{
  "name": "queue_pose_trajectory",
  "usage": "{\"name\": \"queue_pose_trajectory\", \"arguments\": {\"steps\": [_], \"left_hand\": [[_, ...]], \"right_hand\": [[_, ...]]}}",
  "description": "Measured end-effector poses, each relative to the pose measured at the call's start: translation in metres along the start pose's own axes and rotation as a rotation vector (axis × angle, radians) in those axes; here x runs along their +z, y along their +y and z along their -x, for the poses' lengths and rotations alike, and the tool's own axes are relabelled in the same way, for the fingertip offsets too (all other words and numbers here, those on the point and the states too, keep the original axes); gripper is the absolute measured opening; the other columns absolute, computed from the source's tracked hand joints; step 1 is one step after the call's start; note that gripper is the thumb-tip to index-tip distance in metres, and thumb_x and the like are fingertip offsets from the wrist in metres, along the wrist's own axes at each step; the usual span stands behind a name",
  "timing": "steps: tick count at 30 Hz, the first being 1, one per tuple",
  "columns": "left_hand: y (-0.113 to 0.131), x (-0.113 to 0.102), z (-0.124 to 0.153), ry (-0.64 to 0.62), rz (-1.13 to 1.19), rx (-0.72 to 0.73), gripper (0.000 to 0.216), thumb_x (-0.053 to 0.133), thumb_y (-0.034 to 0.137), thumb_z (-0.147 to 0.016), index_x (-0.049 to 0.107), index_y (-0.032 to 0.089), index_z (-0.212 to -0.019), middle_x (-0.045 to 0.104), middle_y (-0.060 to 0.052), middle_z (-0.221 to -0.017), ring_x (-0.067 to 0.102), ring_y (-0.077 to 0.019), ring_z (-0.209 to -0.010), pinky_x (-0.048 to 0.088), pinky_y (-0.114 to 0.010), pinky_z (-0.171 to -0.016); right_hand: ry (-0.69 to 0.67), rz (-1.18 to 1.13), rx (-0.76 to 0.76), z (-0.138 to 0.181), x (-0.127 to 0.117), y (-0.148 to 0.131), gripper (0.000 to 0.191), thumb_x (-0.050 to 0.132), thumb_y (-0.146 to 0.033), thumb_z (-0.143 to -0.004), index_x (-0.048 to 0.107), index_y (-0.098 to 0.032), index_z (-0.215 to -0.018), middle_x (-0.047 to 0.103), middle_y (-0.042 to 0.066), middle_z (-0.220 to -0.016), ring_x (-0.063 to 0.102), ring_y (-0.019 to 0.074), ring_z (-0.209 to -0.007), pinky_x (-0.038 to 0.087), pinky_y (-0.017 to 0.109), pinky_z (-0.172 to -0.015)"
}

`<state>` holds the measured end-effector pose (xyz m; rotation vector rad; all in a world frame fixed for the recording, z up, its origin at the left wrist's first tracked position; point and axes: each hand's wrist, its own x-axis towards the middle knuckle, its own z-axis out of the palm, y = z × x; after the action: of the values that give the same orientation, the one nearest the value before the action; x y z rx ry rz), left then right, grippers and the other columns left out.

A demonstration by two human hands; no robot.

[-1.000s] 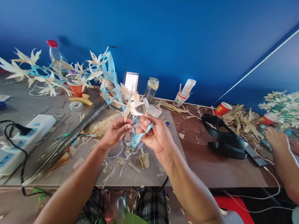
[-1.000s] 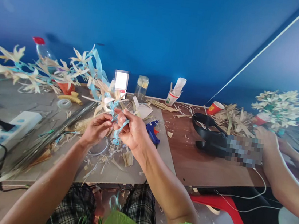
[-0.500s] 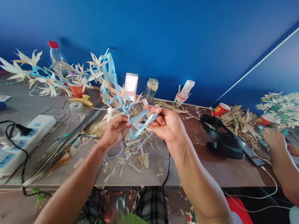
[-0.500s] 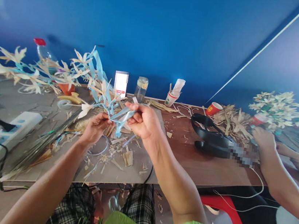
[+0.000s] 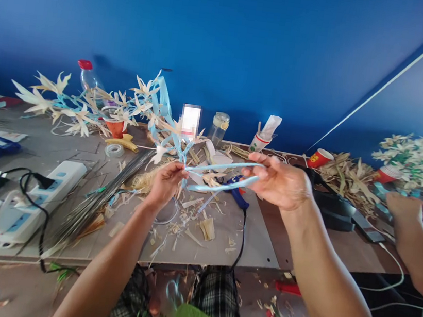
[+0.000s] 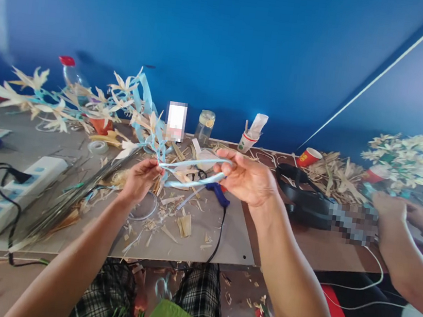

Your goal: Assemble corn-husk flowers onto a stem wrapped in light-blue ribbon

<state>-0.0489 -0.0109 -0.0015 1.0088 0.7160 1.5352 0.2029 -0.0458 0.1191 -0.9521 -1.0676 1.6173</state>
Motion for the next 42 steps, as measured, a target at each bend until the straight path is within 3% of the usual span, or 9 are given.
{"name": "queue_pose_trajectory", "arguments": {"steps": [5, 10, 16, 19, 23, 27, 32, 39, 42], "left_hand": [[-0.002, -0.005, -0.002, 0.068, -0.005, 0.051, 0.025, 0.081, 0.029, -0.059, 0.064, 0.017, -0.071, 0.061, 0.004, -0.061, 0.054, -0.0075, -0.059, 0.042, -0.02, -0.061], [0.0, -0.009, 0.003, -0.044, 0.137, -0.091, 0.025, 0.082, 0.028, -0.06, 0.064, 0.018, -0.074, 0.065, 0.002, -0.065, 0.059, -0.0094, -0.061, 0.045, -0.022, -0.062], [0.006, -0.011, -0.002, 0.079, 0.232, -0.002, 0.027, 0.081, 0.028, -0.06, 0.06, 0.018, -0.074, 0.063, 0.003, -0.064, 0.057, -0.0077, -0.06, 0.045, -0.022, -0.062], [0.009, -0.012, -0.005, 0.082, 0.318, 0.025, 0.028, 0.081, 0.027, -0.061, 0.056, 0.018, -0.071, 0.062, 0.004, -0.064, 0.058, -0.0081, -0.062, 0.048, -0.024, -0.065], [0.004, -0.008, -0.004, 0.073, 0.288, 0.002, 0.029, 0.081, 0.026, -0.06, 0.056, 0.017, -0.073, 0.063, 0.004, -0.063, 0.058, -0.0073, -0.058, 0.048, -0.023, -0.063], [-0.004, -0.002, -0.003, 0.168, 0.252, -0.005, 0.031, 0.082, 0.026, -0.057, 0.057, 0.017, -0.073, 0.065, 0.004, -0.063, 0.059, -0.0076, -0.055, 0.047, -0.022, -0.06], [-0.009, 0.001, -0.004, 0.212, 0.249, 0.02, 0.032, 0.082, 0.028, -0.056, 0.057, 0.017, -0.074, 0.063, 0.005, -0.059, 0.059, -0.0078, -0.054, 0.046, -0.023, -0.06], [-0.009, 0.001, -0.004, 0.201, 0.308, 0.007, 0.029, 0.081, 0.026, -0.058, 0.058, 0.017, -0.072, 0.062, 0.006, -0.057, 0.056, -0.006, -0.053, 0.044, -0.021, -0.059], [-0.005, 0.001, -0.002, 0.188, 0.35, -0.015, 0.03, 0.082, 0.028, -0.057, 0.057, 0.018, -0.072, 0.063, 0.005, -0.058, 0.059, -0.0088, -0.057, 0.046, -0.024, -0.062]], "right_hand": [[0.154, 0.198, -0.093, 0.022, 0.006, -0.027, 0.027, 0.055, -0.049, -0.082, 0.064, -0.025, -0.09, 0.034, -0.004, -0.051, 0.051, 0.0176, -0.067, 0.037, 0.033, -0.059], [0.085, 0.022, -0.168, -0.011, -0.019, -0.011, 0.021, 0.068, -0.029, -0.071, 0.061, -0.023, -0.09, 0.034, -0.005, -0.052, 0.044, 0.0136, -0.058, 0.034, 0.027, -0.051], [-0.123, 0.073, 0.093, -0.027, -0.054, 0.03, 0.051, 0.075, -0.025, -0.065, 0.054, -0.023, -0.112, 0.053, -0.003, -0.075, 0.026, 0.0026, -0.045, 0.017, 0.018, -0.042], [-0.222, 0.194, 0.215, -0.027, -0.064, 0.048, 0.045, 0.075, -0.026, -0.066, 0.059, -0.017, -0.107, 0.046, -0.006, -0.063, 0.023, 0.002, -0.045, 0.016, 0.019, -0.043], [-0.1, 0.266, 0.267, -0.04, -0.07, 0.074, 0.034, 0.076, -0.035, -0.063, 0.065, -0.013, -0.087, 0.031, -0.011, -0.049, 0.019, 0.0026, -0.043, 0.011, 0.019, -0.043], [-0.112, 0.615, 0.333, -0.049, -0.06, 0.094, 0.033, 0.075, -0.036, -0.062, 0.07, -0.013, -0.085, 0.042, -0.008, -0.047, 0.024, 0.0039, -0.042, 0.017, 0.02, -0.042], [-0.296, 1.109, 0.24, -0.049, -0.032, 0.101, 0.019, 0.062, -0.021, -0.071, 0.075, -0.016, -0.084, 0.072, 0.004, -0.08, 0.058, 0.0139, -0.069, 0.042, 0.023, -0.063], [-0.577, 1.47, 0.124, -0.052, 0.01, 0.101, 0.03, 0.05, -0.012, -0.074, 0.075, -0.019, -0.088, 0.075, 0.004, -0.088, 0.064, 0.0147, -0.074, 0.04, 0.021, -0.063], [-0.598, 1.598, 0.055, -0.053, 0.026, 0.102, 0.029, 0.049, -0.012, -0.075, 0.075, -0.021, -0.084, 0.075, 0.005, -0.084, 0.062, 0.015, -0.068, 0.037, 0.023, -0.057]]}}
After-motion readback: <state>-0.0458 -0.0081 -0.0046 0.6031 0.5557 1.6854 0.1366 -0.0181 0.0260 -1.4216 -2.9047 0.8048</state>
